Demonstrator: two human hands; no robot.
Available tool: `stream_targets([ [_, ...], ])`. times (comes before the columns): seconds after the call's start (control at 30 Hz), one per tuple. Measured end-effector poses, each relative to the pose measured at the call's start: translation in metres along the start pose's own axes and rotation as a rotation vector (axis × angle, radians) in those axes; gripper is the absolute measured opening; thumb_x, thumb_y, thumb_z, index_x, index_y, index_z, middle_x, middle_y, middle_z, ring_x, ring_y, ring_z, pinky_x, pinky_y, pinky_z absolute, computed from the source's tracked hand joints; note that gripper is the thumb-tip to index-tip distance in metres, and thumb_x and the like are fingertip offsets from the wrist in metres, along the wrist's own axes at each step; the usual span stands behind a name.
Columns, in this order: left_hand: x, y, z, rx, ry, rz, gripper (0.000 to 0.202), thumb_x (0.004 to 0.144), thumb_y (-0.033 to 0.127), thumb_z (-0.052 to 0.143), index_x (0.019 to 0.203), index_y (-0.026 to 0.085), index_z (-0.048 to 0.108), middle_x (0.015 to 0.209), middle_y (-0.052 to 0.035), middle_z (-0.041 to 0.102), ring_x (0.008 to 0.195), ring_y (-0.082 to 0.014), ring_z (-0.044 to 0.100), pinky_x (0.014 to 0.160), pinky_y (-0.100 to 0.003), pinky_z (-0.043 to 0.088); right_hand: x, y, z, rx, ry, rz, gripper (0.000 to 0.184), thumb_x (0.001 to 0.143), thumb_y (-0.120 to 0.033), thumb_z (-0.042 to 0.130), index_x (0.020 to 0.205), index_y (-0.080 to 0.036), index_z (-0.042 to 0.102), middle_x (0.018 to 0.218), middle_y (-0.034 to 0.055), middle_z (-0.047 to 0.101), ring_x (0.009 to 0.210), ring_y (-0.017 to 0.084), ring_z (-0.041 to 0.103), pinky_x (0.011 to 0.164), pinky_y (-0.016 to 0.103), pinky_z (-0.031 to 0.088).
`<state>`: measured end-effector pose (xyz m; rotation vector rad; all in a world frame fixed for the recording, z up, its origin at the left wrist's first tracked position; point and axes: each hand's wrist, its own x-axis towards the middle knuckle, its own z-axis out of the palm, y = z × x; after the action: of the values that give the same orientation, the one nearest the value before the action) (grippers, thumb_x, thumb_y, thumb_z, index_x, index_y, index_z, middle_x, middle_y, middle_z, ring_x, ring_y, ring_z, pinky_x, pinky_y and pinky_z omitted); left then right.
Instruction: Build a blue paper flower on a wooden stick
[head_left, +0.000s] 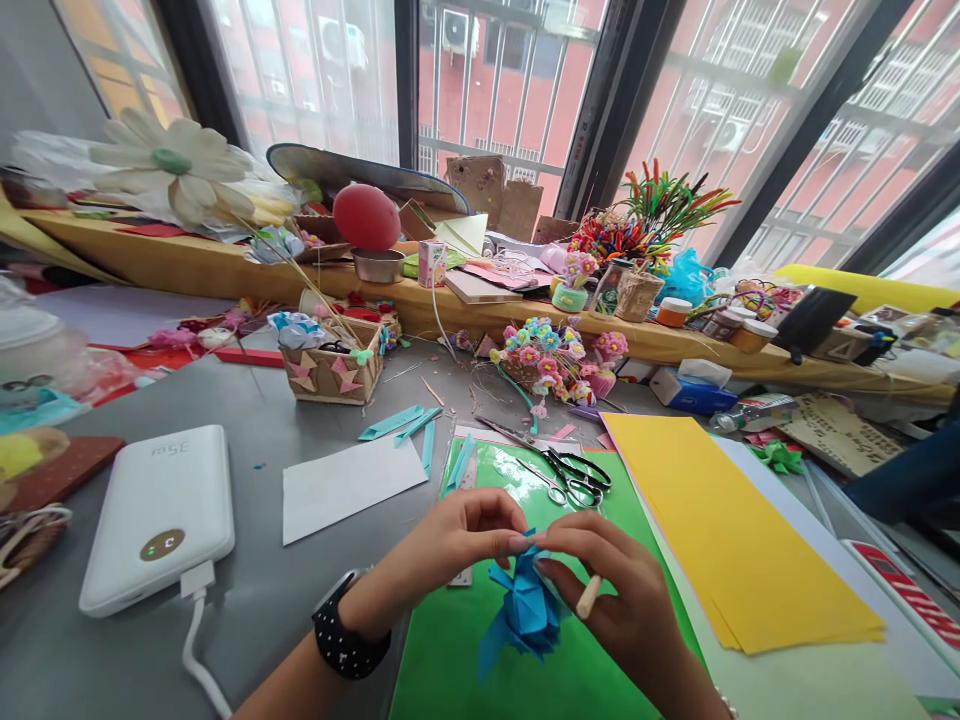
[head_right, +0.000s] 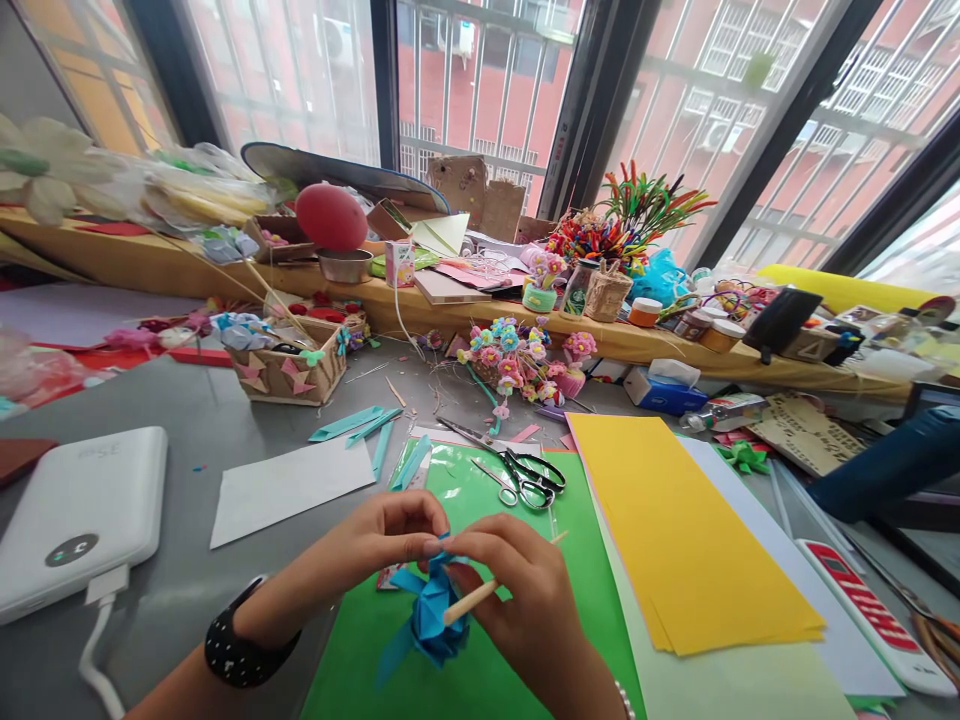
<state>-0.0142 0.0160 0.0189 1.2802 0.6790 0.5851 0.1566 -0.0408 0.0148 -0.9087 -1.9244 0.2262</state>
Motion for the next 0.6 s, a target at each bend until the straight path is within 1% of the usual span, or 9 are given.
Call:
stream_targets([
  [0.07,0.0002,-0.0002,0.0012,0.019,0.012,0.014,0.019,0.065,0.03,0.068,0.068,0.015,0.059,0.058,0.0062,0.05,0.054,-0.0077,0.044,0.054,-0.02,0.037,-0.001,0.001,0.0002,-0.001,0.012,-0.042,0.017,0.078,-0.006,0.058,0.088,-0.018,0.062,0.075,0.0053,0.065,0.068,0.014,0.061,0.058,0.023,0.05],
  [0.23,0.002,-0.0001,0.0025,0.042,0.058,0.036,0.018,0.063,0.029,0.068,0.064,0.014,0.058,0.058,0.0048,0.052,0.055,-0.009,0.046,0.055,-0.021,0.038,-0.0028,0.0024,-0.0008,-0.026,0.034,-0.085,0.013,0.078,-0.006,0.058,0.083,-0.015,0.065,0.073,0.007,0.065,0.066,0.015,0.062,0.055,0.023,0.051],
  [0.37,0.0027,0.0007,0.0021,0.012,0.113,0.006,0.017,0.061,0.026,0.069,0.062,0.013,0.057,0.058,0.004,0.053,0.056,-0.0093,0.048,0.054,-0.021,0.039,-0.0018,0.001,-0.0017,-0.097,0.075,-0.123,0.011,0.077,-0.007,0.06,0.078,-0.013,0.068,0.07,0.0074,0.064,0.063,0.014,0.062,0.054,0.023,0.051],
  [0.47,0.0023,0.0003,0.0008,-0.021,0.128,0.008,0.017,0.061,0.025,0.069,0.062,0.013,0.057,0.06,0.0036,0.054,0.058,-0.0095,0.049,0.055,-0.021,0.041,-0.0006,-0.0006,-0.0017,-0.119,0.103,-0.139,0.011,0.077,-0.007,0.06,0.075,-0.013,0.069,0.068,0.007,0.064,0.06,0.014,0.062,0.052,0.022,0.051],
  [0.6,0.0009,0.0003,-0.0014,-0.064,0.157,0.023,0.018,0.061,0.027,0.069,0.064,0.013,0.057,0.06,0.0042,0.054,0.059,-0.0102,0.051,0.058,-0.022,0.043,0.0005,-0.0029,-0.0023,-0.136,0.125,-0.155,0.011,0.078,-0.01,0.059,0.077,-0.015,0.069,0.067,0.0054,0.064,0.059,0.013,0.062,0.051,0.022,0.052],
])
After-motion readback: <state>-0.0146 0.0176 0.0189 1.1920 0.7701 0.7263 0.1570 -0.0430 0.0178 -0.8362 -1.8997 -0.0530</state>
